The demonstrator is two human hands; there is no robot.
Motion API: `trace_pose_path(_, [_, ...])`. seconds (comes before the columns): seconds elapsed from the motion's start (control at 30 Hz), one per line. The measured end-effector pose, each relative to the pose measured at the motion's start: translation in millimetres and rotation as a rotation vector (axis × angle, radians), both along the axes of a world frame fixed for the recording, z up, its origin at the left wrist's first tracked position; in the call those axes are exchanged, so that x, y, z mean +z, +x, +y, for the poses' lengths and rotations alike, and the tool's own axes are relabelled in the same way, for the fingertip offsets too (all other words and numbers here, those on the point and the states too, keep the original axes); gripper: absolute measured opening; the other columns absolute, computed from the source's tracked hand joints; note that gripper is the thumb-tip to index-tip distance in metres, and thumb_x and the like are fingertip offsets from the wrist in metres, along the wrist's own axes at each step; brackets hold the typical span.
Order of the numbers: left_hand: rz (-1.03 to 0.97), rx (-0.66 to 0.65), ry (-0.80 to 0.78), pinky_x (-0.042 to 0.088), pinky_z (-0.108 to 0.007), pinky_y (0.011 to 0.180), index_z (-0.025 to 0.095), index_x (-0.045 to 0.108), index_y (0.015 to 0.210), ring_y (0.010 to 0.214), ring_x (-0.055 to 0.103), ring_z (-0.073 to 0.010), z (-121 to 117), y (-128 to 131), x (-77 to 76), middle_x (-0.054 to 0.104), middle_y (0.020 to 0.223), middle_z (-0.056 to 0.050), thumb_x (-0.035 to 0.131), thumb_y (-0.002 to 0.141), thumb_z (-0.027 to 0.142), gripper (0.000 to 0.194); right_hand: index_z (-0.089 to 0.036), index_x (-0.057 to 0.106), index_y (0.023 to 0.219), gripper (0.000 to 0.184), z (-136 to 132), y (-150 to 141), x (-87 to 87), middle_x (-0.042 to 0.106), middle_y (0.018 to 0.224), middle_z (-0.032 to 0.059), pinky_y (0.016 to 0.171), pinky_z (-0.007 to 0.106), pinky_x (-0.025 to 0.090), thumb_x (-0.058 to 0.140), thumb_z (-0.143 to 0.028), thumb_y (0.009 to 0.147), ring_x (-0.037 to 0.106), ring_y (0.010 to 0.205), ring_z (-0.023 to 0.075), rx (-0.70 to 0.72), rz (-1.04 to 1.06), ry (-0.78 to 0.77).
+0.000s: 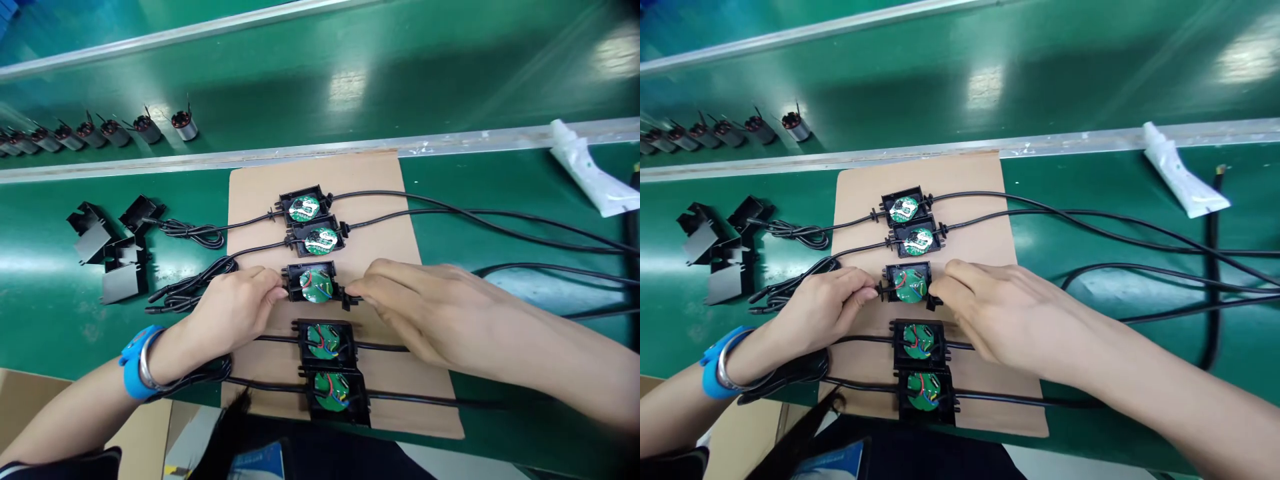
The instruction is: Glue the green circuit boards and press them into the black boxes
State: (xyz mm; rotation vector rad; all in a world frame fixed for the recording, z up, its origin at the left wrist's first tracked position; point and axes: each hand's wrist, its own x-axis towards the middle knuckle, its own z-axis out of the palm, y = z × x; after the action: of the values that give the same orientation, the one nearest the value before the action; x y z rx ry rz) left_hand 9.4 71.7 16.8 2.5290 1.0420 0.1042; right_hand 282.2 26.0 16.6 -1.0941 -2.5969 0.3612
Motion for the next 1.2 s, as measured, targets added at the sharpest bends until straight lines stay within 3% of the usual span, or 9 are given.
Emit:
trace_pose_path(0.17, [0.105, 0.023, -0.041, 0.052, -0.035, 0.06, 0.016, 0.062, 0.09, 0.068, 0.065, -0.0219, 4.5, 4.2, -1.5, 0.07, 0.083, -0.006, 0.046, 0.096, 0.022, 0.019, -0.018, 0.067, 0.11, 0.028, 16.5, -11.0, -3.0, 0.068, 0.089, 0.0073, 0.055, 0.03, 0.038, 0.043, -0.026, 0.097, 0.06, 0.065, 0.0172, -0.005, -0.091, -0.034])
trace_pose_path(0.27, [0.12, 0.036, -0.073, 0.053, -0.035, 0.063, 0.016, 0.062, 0.091, 0.072, 0.067, -0.0228, 5.9, 3.9, -3.2, 0.071, 0.086, -0.006, 0.047, 0.096, 0.022, 0.018, -0.022, 0.07, 0.111, 0.027, 21.2, -18.7, -7.2, 0.071, 0.088, 0.0049, 0.058, 0.031, 0.04, 0.054, -0.035, 0.094, 0.065, 0.068, 0.0194, -0.033, -0.16, -0.08])
trace_pose_path(0.53, [0.062, 0.082, -0.235, 0.049, -0.032, 0.071, 0.018, 0.065, 0.091, 0.077, 0.066, -0.0191, 12.1, 3.4, -2.1, 0.073, 0.089, -0.003, 0.057, 0.092, 0.018, 0.008, -0.023, 0.072, 0.114, 0.034, 20.6, -36.1, -7.1, 0.074, 0.087, 0.0057, 0.058, 0.033, 0.041, 0.05, -0.033, 0.091, 0.067, 0.066, 0.022, -0.1, -0.316, -0.234])
trace_pose_path(0.73, [0.057, 0.126, -0.367, 0.04, -0.026, 0.062, 0.019, 0.067, 0.085, 0.064, 0.057, -0.0125, 20.3, 6.1, 2.0, 0.069, 0.077, 0.002, 0.062, 0.087, 0.016, 0.006, -0.018, 0.068, 0.123, 0.04, 17.9, -46.9, -3.4, 0.073, 0.096, 0.0092, 0.065, 0.035, 0.044, 0.043, -0.031, 0.094, 0.07, 0.079, 0.0256, -0.151, -0.408, -0.381])
trace_pose_path(0.9, [-0.022, 0.077, -0.285, 0.041, -0.028, 0.066, 0.017, 0.065, 0.081, 0.071, 0.058, -0.0146, 12.7, 10.4, 4.0, 0.068, 0.078, -0.001, 0.055, 0.089, 0.017, 0.013, -0.019, 0.07, 0.118, 0.038, 6.0, -46.3, -8.1, 0.073, 0.089, 0.0066, 0.065, 0.034, 0.043, 0.042, -0.03, 0.094, 0.069, 0.078, 0.0246, -0.202, -0.337, -0.407])
trace_pose_path(1.13, [0.132, -0.016, -0.354, 0.042, -0.027, 0.063, 0.016, 0.06, 0.074, 0.064, 0.056, -0.0138, 19.3, 21.0, 5.8, 0.063, 0.07, -0.001, 0.035, 0.099, 0.023, 0.036, -0.02, 0.07, 0.115, 0.037, -1.1, -46.7, -11.9, 0.072, 0.086, 0.0053, 0.062, 0.034, 0.04, 0.042, -0.029, 0.094, 0.068, 0.075, 0.0238, -0.235, -0.276, -0.395])
trace_pose_path(1.2, [0.217, -0.053, -0.289, 0.044, -0.029, 0.065, 0.015, 0.061, 0.075, 0.066, 0.058, -0.0155, 20.6, 22.8, 3.1, 0.065, 0.072, -0.003, 0.032, 0.099, 0.021, 0.038, -0.019, 0.07, 0.114, 0.037, -0.6, -46.4, -12.9, 0.072, 0.085, 0.0058, 0.062, 0.034, 0.039, 0.042, -0.029, 0.093, 0.068, 0.074, 0.0239, -0.23, -0.259, -0.386])
